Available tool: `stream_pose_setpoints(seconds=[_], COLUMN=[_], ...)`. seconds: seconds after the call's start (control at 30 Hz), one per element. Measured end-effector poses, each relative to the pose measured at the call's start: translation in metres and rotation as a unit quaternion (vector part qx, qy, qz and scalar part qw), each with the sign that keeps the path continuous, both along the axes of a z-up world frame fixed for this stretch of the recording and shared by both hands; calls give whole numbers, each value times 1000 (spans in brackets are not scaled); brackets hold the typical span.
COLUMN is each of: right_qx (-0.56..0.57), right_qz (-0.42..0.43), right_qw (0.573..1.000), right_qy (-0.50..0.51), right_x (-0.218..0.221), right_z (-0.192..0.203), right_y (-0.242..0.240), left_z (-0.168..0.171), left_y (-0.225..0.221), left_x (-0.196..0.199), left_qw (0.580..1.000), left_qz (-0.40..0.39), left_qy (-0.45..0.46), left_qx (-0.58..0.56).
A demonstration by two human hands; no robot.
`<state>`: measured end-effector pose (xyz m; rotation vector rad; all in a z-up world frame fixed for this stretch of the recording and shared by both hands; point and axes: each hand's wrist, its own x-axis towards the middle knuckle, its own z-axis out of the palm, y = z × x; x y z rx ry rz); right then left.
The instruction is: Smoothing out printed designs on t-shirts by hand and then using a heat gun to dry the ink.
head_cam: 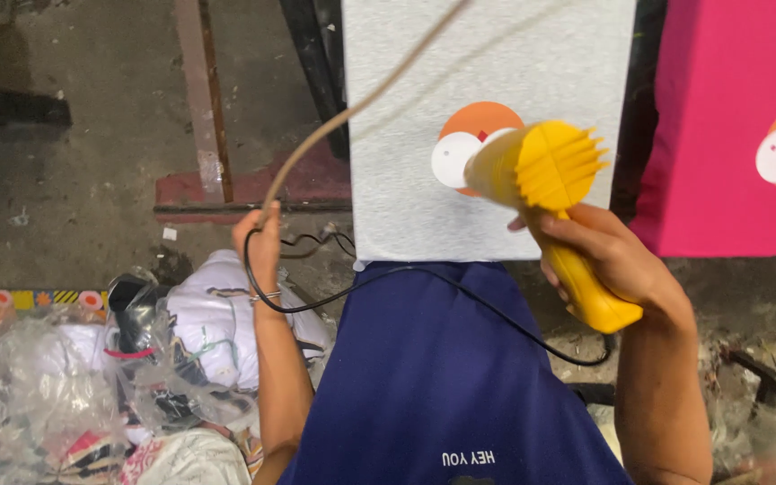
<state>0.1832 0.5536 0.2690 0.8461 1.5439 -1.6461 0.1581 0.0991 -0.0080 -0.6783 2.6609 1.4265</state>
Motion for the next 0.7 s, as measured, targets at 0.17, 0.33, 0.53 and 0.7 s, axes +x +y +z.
stream_pose_setpoints(seconds=[0.17,0.33,0.53,0.7], right_qx=[2,-59,-31,-18], right_qz=[-5,18,-12,-11], right_qw=[999,998,999,998], right_qy=[41,6,38,60], right_x=[-1,-13,-11,-21], right_z=[-4,-4,-6,-14], right_y=[14,8,24,22], left_z=[18,33,70,60], left_y=[36,62,82,101], left_x=[7,3,-17,-21], left_qw=[995,988,969,972], left_qz=[-25,38,85,29], left_qy=[-94,-132,-209,-198], left_qx=[-14,76,100,124])
